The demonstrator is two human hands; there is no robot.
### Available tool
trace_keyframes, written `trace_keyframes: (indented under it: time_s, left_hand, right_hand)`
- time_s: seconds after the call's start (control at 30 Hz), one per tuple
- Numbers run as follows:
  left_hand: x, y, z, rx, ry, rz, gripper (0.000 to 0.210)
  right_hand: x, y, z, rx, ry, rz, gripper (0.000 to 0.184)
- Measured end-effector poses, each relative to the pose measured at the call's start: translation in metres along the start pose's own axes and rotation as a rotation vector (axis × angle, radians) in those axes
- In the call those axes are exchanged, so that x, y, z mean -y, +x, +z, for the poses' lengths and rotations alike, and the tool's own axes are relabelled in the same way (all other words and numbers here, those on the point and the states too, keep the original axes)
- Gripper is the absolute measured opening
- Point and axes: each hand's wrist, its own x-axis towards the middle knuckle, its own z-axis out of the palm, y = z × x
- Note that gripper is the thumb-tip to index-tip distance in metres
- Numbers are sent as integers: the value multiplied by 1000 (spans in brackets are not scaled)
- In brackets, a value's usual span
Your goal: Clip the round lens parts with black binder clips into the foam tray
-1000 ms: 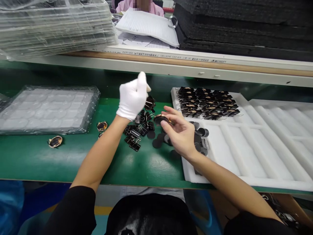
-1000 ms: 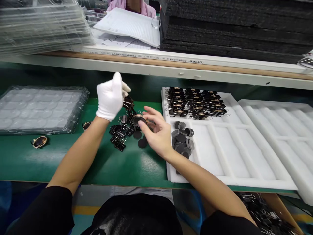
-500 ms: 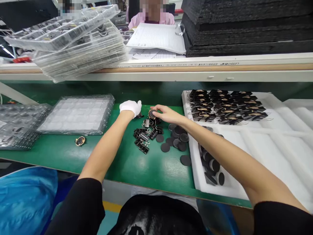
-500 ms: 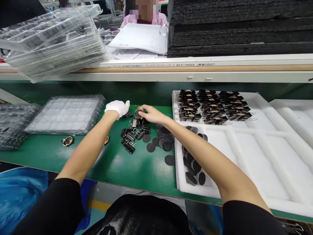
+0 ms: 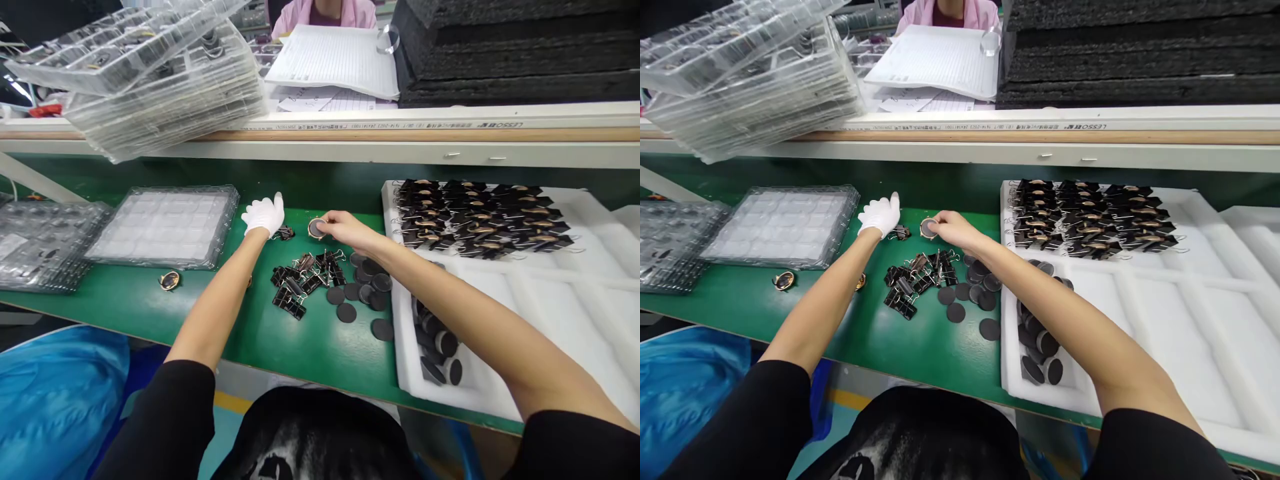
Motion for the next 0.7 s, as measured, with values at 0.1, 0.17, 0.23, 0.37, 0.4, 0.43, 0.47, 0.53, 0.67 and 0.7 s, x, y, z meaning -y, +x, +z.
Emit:
trace_keyframes:
  time_s: [0.1,0.17,0.23,0.37,0.4,0.43,0.47,0.53,0.67,0.7]
  left_hand:
    - [3,-5,0,4,38,38,68]
    - [4,-8,-2,18,69,81,65]
    - [5,-10,-4,36,102,144,62]
    - [6,-10,-5,62,167,272,56]
    - [7,-10,-4,66,182,283,56]
    - [8,-10,-4,69,196,288,56]
    - [9,-10,-3,72,208,292,56]
    - [10,-11,-2,75,226,298,57]
    - [12,-12,0,68,238,291,58]
    - [13,-13,1,64,237,280,57]
  right_hand:
    - [2,21,7,-108,34,128,18]
    - [3,33,14,-108,51,205,18]
    - [4,41,20,-102,61,262,23]
    - [4,52,29,-155,91,306,20]
    - [4,54,30,-173,103,309,18]
    - [4,56,31,-190,115,311,17]
    - [4,58,32,-203,126,313,16]
    - [2,61,35,-220,139,317,16]
    - [-6,64,41,-246,135,315,15]
    - [-8,64,42,-257,128,313,14]
